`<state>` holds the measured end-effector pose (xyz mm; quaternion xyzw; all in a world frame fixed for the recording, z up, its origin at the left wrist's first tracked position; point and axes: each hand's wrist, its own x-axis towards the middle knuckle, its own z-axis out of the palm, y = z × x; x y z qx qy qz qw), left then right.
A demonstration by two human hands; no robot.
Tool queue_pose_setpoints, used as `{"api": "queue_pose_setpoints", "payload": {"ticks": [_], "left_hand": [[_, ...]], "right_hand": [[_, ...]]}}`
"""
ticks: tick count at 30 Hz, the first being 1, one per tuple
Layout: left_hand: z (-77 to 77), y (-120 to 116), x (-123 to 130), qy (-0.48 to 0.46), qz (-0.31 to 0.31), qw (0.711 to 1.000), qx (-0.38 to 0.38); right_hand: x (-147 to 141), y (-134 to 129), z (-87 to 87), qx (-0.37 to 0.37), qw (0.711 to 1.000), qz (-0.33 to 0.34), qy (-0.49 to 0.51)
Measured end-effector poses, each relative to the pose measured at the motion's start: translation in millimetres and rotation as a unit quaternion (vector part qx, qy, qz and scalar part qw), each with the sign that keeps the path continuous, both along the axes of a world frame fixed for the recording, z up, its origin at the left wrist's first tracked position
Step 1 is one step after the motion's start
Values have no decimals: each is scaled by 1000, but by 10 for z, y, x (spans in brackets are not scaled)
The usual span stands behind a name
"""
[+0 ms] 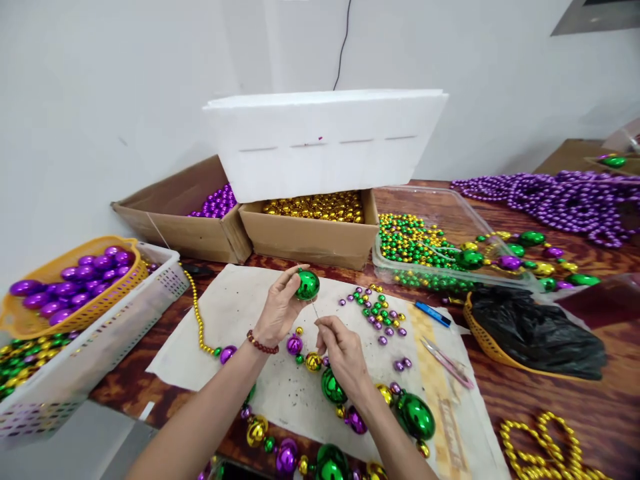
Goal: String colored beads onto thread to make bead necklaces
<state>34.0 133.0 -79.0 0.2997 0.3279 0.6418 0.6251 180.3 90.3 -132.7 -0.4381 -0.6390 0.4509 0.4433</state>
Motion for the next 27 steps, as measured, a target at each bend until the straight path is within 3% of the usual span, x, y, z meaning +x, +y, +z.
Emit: {"api": "queue_pose_setpoints", "payload": {"ticks": [6, 11, 16, 19, 22, 27], "left_hand": [[-44, -100, 137, 55, -39, 998, 14], [-192, 187, 135, 164, -67, 984, -12], [-519, 732, 259, 377, -167, 908, 67], [-680, 972, 363, 440, -172, 875, 106], [-791, 1050, 442, 496, -183, 836, 145], [-889, 948, 544, 569, -184, 772, 215]], "right_hand": [[5, 109, 104, -22, 995, -34, 93], [152, 60, 29, -75, 985, -43, 146], [197, -63, -40, -77, 987, -31, 137], [201, -96, -56, -87, 987, -32, 134], [223, -100, -66, -94, 984, -34, 146], [266, -93, -83, -101, 980, -33, 169]]}}
